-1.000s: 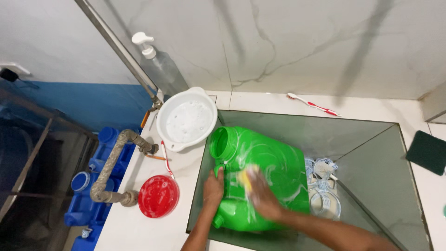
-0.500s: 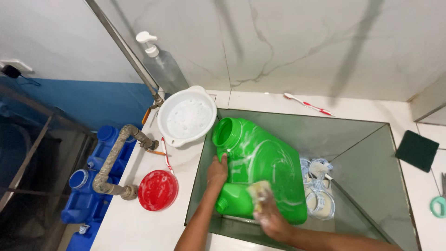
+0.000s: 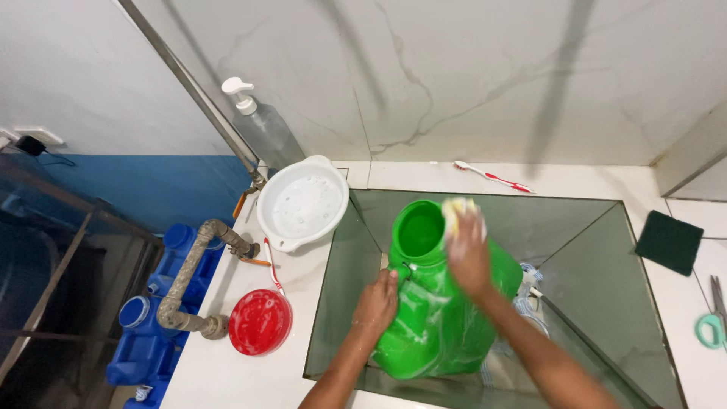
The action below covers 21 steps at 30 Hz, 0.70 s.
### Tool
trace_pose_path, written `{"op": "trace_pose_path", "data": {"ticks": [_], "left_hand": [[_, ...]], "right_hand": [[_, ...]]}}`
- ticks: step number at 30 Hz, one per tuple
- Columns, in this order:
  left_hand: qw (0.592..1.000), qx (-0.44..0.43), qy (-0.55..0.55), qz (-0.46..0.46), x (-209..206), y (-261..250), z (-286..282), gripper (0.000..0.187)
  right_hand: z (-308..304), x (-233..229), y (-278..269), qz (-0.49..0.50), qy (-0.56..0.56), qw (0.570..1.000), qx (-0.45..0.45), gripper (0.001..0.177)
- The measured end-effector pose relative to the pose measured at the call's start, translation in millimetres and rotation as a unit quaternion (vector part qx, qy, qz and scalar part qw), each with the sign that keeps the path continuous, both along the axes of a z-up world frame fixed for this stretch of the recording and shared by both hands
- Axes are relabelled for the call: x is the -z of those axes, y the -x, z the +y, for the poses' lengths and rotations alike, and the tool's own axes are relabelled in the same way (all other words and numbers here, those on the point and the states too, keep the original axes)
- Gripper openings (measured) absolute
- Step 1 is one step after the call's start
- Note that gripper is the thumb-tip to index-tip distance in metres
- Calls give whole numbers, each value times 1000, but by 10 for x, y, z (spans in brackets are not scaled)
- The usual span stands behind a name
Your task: The person uses scissors to cut a label off a green plastic container, then scrubs the container with a soapy sponge. They rinse the container and its red lid under running water, shake the container to remove excess water, and place the lid back on.
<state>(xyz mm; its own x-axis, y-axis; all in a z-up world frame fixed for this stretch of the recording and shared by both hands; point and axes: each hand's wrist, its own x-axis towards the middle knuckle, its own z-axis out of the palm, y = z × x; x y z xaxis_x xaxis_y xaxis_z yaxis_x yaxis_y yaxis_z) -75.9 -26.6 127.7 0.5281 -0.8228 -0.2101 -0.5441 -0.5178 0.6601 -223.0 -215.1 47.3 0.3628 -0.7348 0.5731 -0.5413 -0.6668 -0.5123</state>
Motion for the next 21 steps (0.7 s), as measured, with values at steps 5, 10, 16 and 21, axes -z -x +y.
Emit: {"op": "trace_pose_path", "data": {"ticks": [5, 10, 16, 21], "left_hand": [[971, 200, 23, -133, -134, 22, -41, 43], [947, 204, 108, -224, 231, -298, -297, 33], [974, 98, 198, -50, 810, -528, -638, 67], [996, 15, 73, 46, 604, -225, -553, 62]], "right_hand": [[-1270, 99, 752, -74, -442, 868, -213, 48], [-515, 972, 1620, 60, -651, 755, -54, 56], [232, 1103, 512, -107, -416, 894, -131, 62], [-198, 717, -43, -181, -192, 964, 15, 51]]}}
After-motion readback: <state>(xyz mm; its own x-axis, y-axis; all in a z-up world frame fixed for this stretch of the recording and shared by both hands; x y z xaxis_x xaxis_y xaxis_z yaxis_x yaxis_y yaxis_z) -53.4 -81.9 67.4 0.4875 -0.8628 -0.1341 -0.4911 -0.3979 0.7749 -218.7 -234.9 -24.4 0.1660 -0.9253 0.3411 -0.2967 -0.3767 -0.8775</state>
